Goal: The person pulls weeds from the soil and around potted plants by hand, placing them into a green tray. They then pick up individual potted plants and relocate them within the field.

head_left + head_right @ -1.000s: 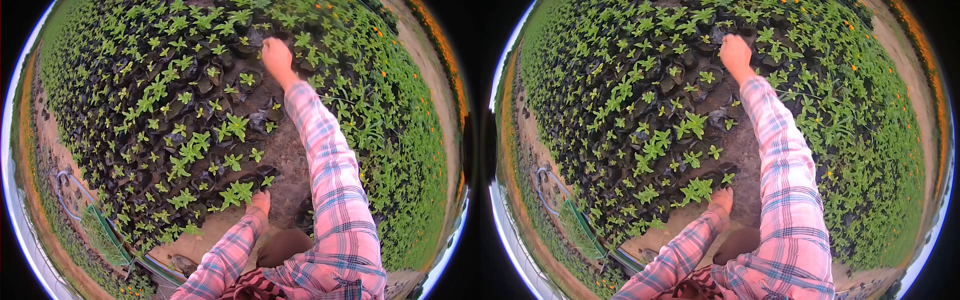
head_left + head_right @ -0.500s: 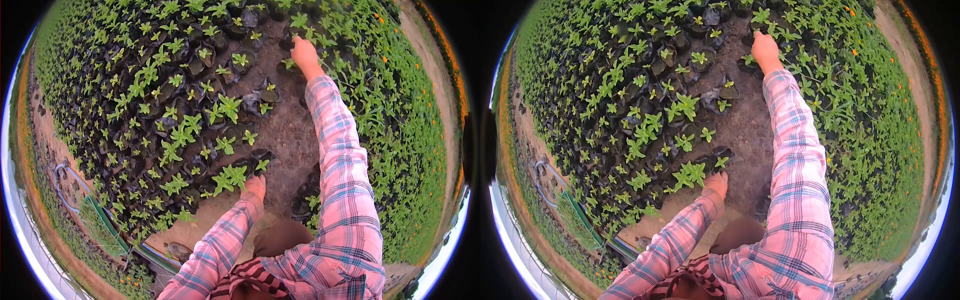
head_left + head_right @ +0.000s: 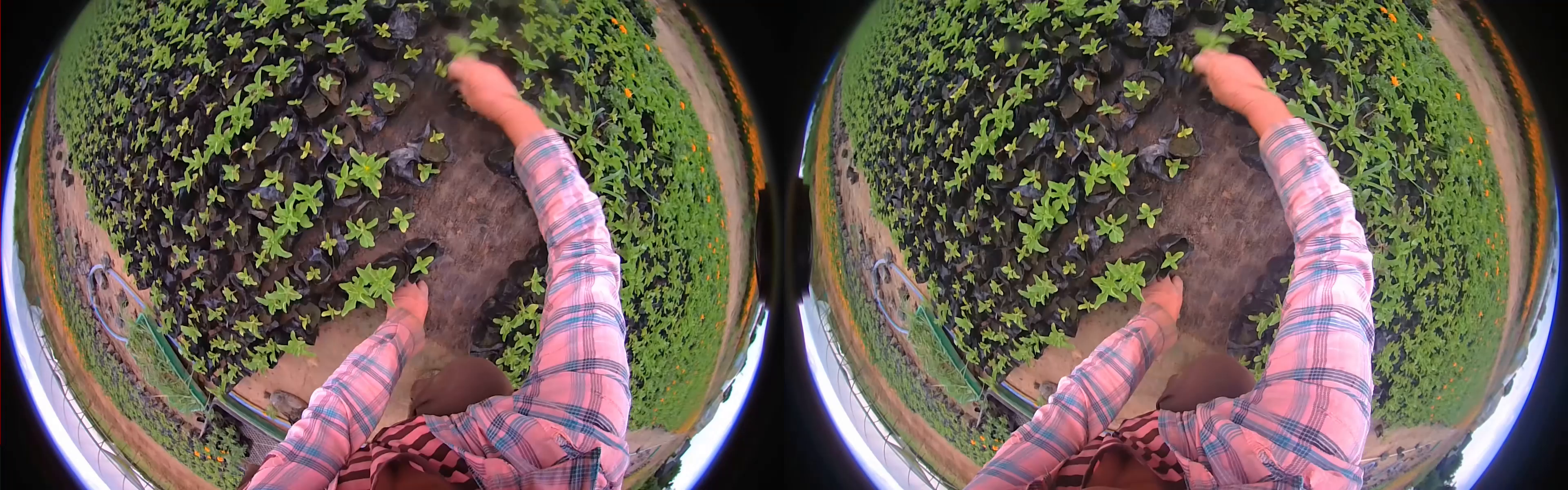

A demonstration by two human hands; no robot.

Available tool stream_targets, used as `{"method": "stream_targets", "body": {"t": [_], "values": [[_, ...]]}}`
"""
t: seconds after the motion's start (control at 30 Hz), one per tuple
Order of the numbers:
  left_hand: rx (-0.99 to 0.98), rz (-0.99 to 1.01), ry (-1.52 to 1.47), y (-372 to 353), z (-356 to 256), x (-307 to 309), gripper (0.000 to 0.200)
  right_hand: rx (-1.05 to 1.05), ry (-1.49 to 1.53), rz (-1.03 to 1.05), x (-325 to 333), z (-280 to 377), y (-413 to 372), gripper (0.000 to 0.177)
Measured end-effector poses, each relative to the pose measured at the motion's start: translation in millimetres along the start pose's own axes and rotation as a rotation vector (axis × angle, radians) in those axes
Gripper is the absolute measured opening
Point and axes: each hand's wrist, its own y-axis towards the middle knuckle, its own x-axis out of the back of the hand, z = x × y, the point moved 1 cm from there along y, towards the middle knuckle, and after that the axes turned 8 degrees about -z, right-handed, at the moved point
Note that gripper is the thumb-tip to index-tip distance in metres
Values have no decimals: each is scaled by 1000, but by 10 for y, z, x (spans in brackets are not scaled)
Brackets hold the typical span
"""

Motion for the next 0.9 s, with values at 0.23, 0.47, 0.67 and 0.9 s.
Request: {"method": "stream_targets", "body": {"t": [0.23,0.47,0.67,0.9], "values": [[-83,-262,78,-39,43,-157,16,-344,281,-246,-68,-249,-79,20],[80,23,-110,26,4,24,22,-506,-131,-213,-360,-772,167,30],[12,-17,-33,20,28,-151,26,-531,-161,-115,-417,-739,311,14],[47,-27,-66,-10,-14,-87,18,-236,-13,-190,-417,-571,451,16]]}}
